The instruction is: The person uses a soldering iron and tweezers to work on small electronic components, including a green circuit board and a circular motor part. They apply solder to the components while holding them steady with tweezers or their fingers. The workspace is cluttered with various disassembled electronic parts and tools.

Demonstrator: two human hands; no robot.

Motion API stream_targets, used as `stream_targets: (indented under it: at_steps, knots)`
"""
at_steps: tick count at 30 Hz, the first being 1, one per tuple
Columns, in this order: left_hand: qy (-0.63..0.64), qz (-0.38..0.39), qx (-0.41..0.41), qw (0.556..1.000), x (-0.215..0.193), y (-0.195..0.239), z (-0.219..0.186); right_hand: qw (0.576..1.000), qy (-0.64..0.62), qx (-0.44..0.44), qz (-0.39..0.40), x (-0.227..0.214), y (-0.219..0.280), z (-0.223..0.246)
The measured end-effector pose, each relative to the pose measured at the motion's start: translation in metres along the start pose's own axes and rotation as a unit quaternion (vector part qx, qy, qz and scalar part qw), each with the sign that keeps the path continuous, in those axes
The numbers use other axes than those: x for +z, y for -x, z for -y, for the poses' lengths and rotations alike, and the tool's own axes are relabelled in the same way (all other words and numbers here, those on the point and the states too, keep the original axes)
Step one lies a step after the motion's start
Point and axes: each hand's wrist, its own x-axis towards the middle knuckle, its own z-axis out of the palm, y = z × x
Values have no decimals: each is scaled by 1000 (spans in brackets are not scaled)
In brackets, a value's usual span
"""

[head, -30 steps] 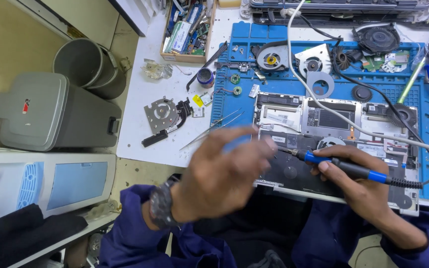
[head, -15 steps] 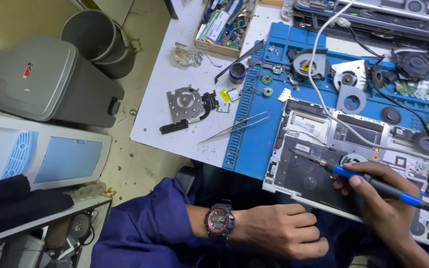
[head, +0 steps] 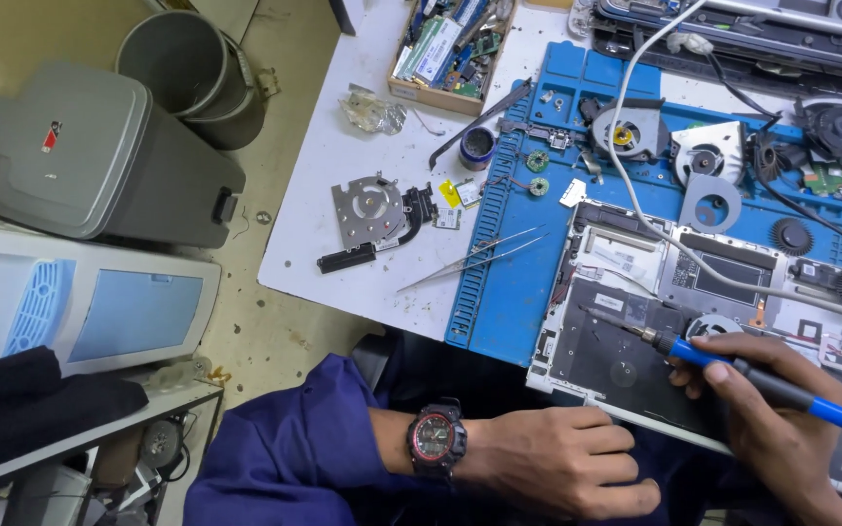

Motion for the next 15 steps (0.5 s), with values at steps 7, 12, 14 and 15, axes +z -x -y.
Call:
stream_targets:
  at_steps: [7, 12, 14, 15]
  knots:
    - [10, 12, 5, 1000, 1, -1, 0, 1000, -10, -26, 12, -1, -2, -3]
    - [5, 23, 9, 1000, 1, 0, 1, 999, -35, -20, 12, 0, -2, -4]
    - [7, 25, 8, 1000, 1, 0, 2, 999, -29, -15, 9, 0, -2, -3]
    - [7, 26, 6, 1000, 1, 0, 2, 1000, -23, -12, 7, 0, -2, -3]
